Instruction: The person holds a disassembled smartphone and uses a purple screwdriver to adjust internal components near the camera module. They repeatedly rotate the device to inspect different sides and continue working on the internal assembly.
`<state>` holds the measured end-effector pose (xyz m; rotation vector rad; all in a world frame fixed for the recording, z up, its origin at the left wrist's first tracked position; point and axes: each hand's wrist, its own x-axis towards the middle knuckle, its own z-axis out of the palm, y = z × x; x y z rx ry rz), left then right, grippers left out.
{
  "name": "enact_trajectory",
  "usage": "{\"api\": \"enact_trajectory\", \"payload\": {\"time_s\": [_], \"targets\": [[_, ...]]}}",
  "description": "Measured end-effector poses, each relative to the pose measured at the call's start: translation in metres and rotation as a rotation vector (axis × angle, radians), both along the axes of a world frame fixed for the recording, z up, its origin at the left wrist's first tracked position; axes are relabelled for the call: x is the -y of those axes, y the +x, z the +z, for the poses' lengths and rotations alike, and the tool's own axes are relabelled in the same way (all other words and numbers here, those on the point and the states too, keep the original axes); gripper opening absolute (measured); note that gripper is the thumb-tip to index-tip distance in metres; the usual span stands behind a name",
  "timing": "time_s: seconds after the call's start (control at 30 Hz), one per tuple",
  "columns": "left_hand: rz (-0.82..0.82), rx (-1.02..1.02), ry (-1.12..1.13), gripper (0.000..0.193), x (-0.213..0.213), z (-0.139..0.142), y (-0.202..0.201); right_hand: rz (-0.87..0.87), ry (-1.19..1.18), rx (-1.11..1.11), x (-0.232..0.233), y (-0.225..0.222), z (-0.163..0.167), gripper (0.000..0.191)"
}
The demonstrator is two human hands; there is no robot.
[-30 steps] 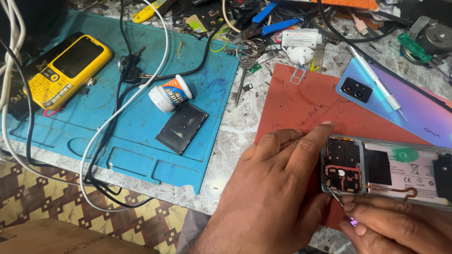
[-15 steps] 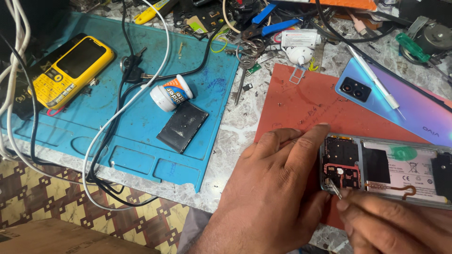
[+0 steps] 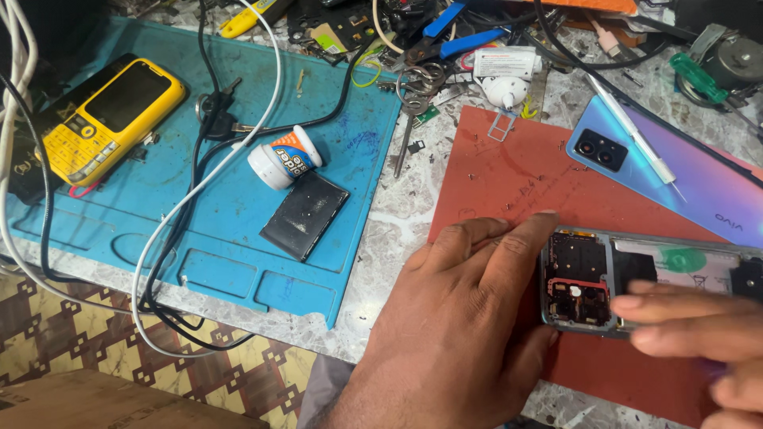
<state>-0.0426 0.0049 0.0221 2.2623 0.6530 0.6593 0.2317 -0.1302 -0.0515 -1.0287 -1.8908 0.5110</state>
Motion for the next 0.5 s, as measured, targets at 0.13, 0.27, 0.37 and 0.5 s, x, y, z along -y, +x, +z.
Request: {"api": "enact_trajectory", "payload": {"time_s": [0.13,0.27,0.37,0.5], "targets": [[0.002,0.046,0.018,0.077,0.001,0.001,-0.001,-0.326,-0.074,0.378,0.008,-0.001,-0.01,0.041],[0.008,0.035,0.027,0.077,0.001,-0.001,-0.002,-0.421,-0.144,0.48,0.012,-0.014,-0.004,0.048],[0.016,0.044,0.033,0.076,0.002,-0.003,-0.001,-0.298,-0.123,0.556,0.001,-0.019,0.009,0.051],[0.015,0.051,0.032,0.076,0.002,-0.004,0.0,-0.317,-0.098,0.578,-0.006,-0.027,0.018,0.054]]}}
